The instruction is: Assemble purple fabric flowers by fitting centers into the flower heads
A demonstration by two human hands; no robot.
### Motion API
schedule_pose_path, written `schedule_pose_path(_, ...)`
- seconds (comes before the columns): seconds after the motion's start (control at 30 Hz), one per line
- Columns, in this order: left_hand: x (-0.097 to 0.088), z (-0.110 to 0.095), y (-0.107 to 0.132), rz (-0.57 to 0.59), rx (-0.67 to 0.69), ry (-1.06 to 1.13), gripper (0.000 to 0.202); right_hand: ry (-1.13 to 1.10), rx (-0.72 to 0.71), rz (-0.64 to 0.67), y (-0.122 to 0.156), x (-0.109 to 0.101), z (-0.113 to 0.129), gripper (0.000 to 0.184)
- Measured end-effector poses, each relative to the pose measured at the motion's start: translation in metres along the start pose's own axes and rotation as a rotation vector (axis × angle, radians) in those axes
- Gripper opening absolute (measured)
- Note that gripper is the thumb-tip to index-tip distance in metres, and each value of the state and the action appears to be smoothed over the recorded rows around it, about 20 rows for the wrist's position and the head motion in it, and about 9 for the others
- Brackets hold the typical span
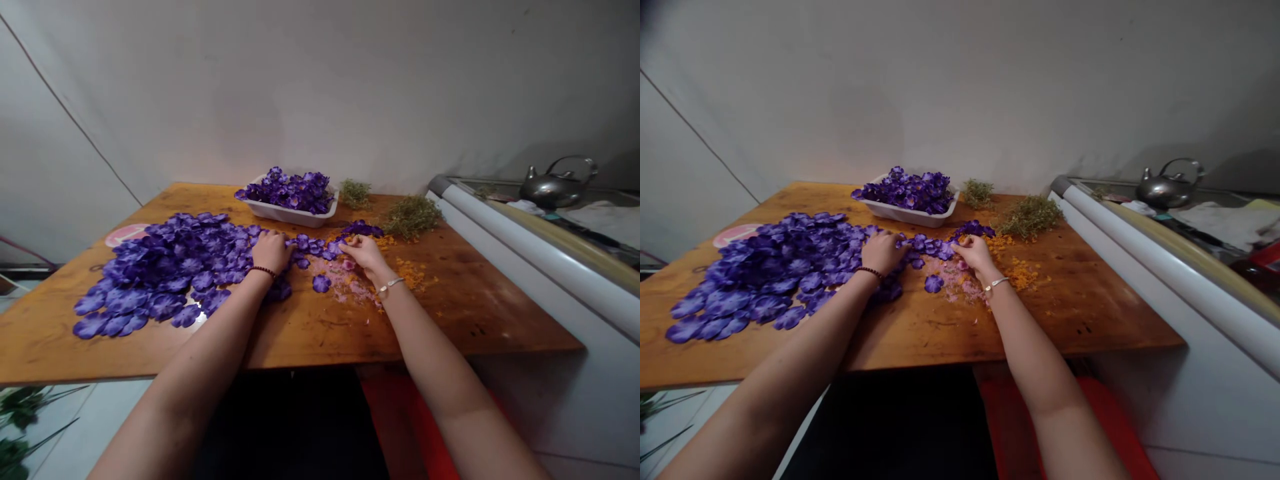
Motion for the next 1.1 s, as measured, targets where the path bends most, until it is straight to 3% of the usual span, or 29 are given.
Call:
schedule_pose_path(0.17,0.009,-0.001,-0.005,-0.066,0.058,0.035,0.025,0.005,0.037,0.000,-0.001,0.001,-0.006,0.051)
schedule_pose_path(0.3,-0.013,-0.004,0.000,-0.311,0.058,0.120,0.023,0.019,0.031,0.036,-0.003,0.006,-0.009,0.048)
schedule_pose_path(0.43,-0.030,-0.032,0.012,-0.439,0.216,0.141,0.018,0.021,0.018,0.042,-0.003,0.010,-0.011,0.045)
schedule_pose_path(0.53,-0.026,-0.042,0.014,-0.384,0.221,0.127,0.012,0.010,-0.003,0.049,-0.003,0.012,-0.010,0.041)
schedule_pose_path(0.67,-0.011,-0.036,0.008,-0.261,0.151,0.201,0.011,0.016,0.020,0.026,-0.003,0.011,-0.010,0.037)
schedule_pose_path(0.8,-0.006,-0.034,0.004,-0.281,0.187,0.345,0.013,0.009,0.055,-0.004,-0.002,0.008,-0.011,0.037)
schedule_pose_path(0.93,0.000,-0.039,0.004,-0.226,0.251,0.352,0.006,-0.005,0.041,-0.004,0.000,0.009,-0.009,0.043)
schedule_pose_path(1.1,0.002,-0.024,0.006,-0.249,0.078,0.357,0.015,0.027,-0.008,0.017,-0.001,0.011,-0.007,0.050)
Point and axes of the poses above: each hand's wrist, its own y-axis away from the middle knuckle, its own x-axis out of the palm, z = x × y, the point moved 9 cm from there along -y, towards the middle knuckle, and after that the axes turned 9 degrees about x, right-handed, at the moved point
